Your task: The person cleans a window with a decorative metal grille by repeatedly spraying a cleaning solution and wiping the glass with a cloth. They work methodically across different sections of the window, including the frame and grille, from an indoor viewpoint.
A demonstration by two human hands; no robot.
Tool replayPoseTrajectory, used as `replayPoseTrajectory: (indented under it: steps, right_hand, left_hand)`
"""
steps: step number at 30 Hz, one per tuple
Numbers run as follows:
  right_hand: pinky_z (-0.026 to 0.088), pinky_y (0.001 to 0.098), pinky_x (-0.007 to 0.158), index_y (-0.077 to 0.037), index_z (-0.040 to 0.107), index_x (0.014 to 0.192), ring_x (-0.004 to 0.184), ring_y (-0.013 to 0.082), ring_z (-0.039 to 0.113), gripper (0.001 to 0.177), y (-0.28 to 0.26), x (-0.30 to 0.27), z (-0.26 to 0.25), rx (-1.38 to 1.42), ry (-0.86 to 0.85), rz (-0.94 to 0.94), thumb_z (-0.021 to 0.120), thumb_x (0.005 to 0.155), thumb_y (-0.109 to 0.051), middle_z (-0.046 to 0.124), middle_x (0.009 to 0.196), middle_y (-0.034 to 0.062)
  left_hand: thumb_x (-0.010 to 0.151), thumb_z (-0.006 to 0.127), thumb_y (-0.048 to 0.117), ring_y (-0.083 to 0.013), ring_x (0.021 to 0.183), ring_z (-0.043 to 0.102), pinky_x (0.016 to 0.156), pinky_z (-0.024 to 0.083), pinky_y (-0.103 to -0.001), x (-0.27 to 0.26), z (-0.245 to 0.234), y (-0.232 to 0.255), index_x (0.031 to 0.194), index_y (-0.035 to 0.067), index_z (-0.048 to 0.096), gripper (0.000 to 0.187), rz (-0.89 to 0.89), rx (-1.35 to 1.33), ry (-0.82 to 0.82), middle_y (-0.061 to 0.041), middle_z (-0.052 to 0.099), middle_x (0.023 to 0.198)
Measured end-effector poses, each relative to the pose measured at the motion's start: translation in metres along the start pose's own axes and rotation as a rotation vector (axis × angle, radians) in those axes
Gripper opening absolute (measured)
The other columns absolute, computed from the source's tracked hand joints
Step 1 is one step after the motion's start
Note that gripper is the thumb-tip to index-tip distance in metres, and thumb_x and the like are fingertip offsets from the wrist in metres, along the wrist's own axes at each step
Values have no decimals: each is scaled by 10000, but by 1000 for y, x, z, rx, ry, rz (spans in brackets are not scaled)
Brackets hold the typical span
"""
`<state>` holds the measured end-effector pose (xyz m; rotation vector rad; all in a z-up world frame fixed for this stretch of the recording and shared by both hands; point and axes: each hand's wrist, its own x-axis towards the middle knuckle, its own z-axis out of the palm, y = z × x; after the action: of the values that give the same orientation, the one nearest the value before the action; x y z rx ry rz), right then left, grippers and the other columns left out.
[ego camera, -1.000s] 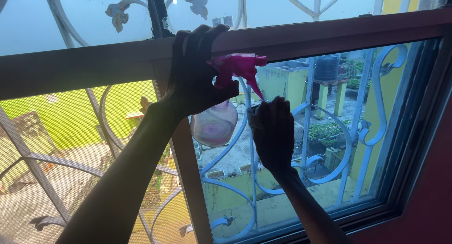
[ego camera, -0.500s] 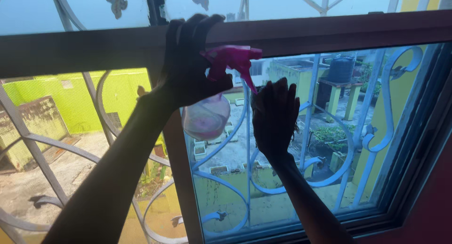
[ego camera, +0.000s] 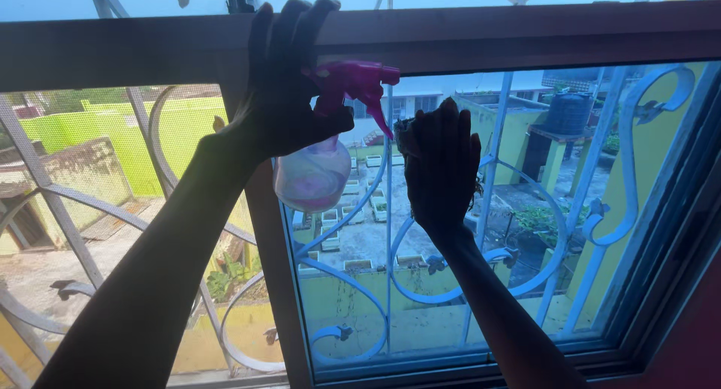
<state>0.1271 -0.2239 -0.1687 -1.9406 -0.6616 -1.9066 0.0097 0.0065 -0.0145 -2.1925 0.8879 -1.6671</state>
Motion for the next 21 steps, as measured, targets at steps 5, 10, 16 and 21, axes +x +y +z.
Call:
replayPoseTrajectory:
  steps: [5, 10, 16, 21]
  right_hand:
    - [243, 566, 1280, -186, 408, 1639, 1596, 411, 274, 568, -4, 1, 7, -102, 1, 3, 587, 1100, -208, 283, 1713, 201]
    - [255, 595, 1255, -166, 410, 1622, 1575, 428, 274, 586, 4, 1, 6, -37, -28, -31, 608, 1073, -226, 295, 1691, 220]
    - [332, 583, 1209, -165, 484, 1563, 1533, 402, 339, 569, -6, 7, -5, -90, 16, -2, 626, 1013, -176, 379, 1638, 213]
    - [461, 487, 845, -122, 603, 1128, 1191, 338, 572, 140, -48, 9, -18, -30, -160, -25, 656, 1024, -200, 569, 1189, 136]
  left_hand:
    - [818, 858, 486, -402, 1592, 124, 1306, 18, -601, 0, -5, 3, 1089, 213, 810, 388, -9, -19, -44, -170, 235, 1720]
    - [831, 868, 519, -415, 1596, 115, 1307, 15, -606, -1, -4, 5, 1069, 207, 811, 396, -14, -38, -36, -179, 213, 1729]
    - [801, 874, 510, -410, 1590, 86, 1285, -8, -616, 1, -6, 6, 1030, 220, 820, 374, -32, -29, -74, -179, 197, 1719]
    - [800, 877, 532, -405, 1594, 75, 1291, -3, -605, 0, -7, 4, 1076, 210, 820, 428, -7, -16, -74, -183, 178, 1727]
